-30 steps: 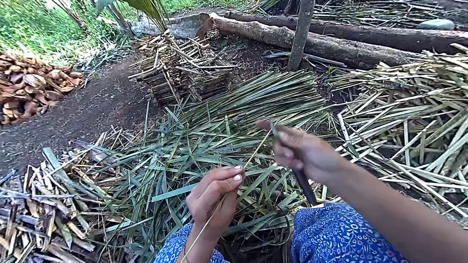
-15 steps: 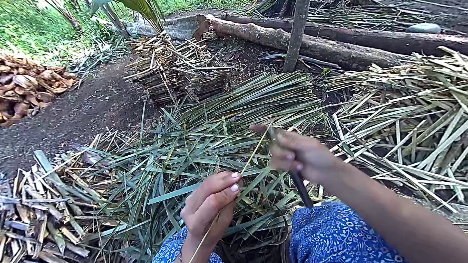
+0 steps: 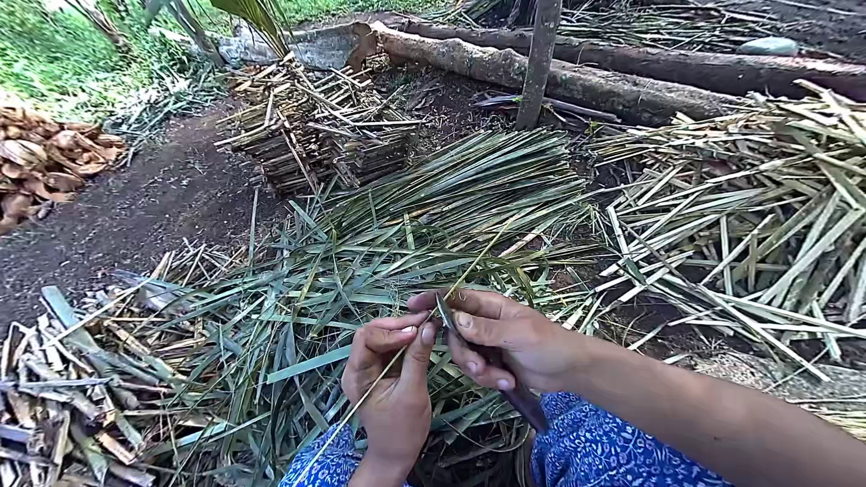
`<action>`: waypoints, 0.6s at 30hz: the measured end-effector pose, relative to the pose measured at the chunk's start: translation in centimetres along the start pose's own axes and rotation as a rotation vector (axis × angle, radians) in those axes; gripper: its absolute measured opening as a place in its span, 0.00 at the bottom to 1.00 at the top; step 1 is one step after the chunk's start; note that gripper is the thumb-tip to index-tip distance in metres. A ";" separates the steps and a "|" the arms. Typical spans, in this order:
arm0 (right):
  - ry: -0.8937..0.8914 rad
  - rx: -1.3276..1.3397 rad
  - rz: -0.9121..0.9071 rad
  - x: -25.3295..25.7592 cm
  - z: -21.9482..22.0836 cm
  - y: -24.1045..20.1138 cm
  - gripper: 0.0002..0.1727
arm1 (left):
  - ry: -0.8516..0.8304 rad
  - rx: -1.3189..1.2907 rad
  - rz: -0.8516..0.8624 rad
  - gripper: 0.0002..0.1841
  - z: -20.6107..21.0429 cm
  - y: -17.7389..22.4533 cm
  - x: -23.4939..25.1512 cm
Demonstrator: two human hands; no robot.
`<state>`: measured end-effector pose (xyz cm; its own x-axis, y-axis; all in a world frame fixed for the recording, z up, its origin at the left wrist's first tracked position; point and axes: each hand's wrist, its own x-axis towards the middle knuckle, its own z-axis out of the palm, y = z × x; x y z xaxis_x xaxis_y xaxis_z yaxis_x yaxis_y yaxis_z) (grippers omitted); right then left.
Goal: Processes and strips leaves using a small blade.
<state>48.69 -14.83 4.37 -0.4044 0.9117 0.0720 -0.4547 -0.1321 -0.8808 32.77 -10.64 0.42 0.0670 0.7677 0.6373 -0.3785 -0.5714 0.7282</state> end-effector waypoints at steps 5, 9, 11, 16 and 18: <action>0.109 0.001 -0.032 0.1 0.0 -0.7 0.21 | -0.007 -0.064 -0.051 0.05 -0.1 0.3 0.4; 0.214 -0.004 -0.136 -0.4 -2.3 -2.3 0.22 | -0.024 -0.025 -0.011 0.05 -0.9 0.6 0.5; 0.266 -0.006 -0.196 -0.8 -3.7 -3.2 0.24 | -0.045 0.002 0.008 0.05 -1.2 0.7 0.5; 0.424 -0.014 -0.252 -0.6 -5.3 -3.9 0.26 | -0.129 0.140 0.132 0.04 -1.0 0.4 0.0; 0.610 0.057 -0.317 -0.7 -7.1 -4.9 0.27 | -0.157 0.208 0.238 0.05 -1.8 1.1 0.1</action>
<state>56.86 -12.00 5.34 0.2661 0.9634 0.0310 -0.5255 0.1720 -0.8333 30.76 -10.62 0.83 0.1470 0.5607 0.8149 -0.2056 -0.7885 0.5796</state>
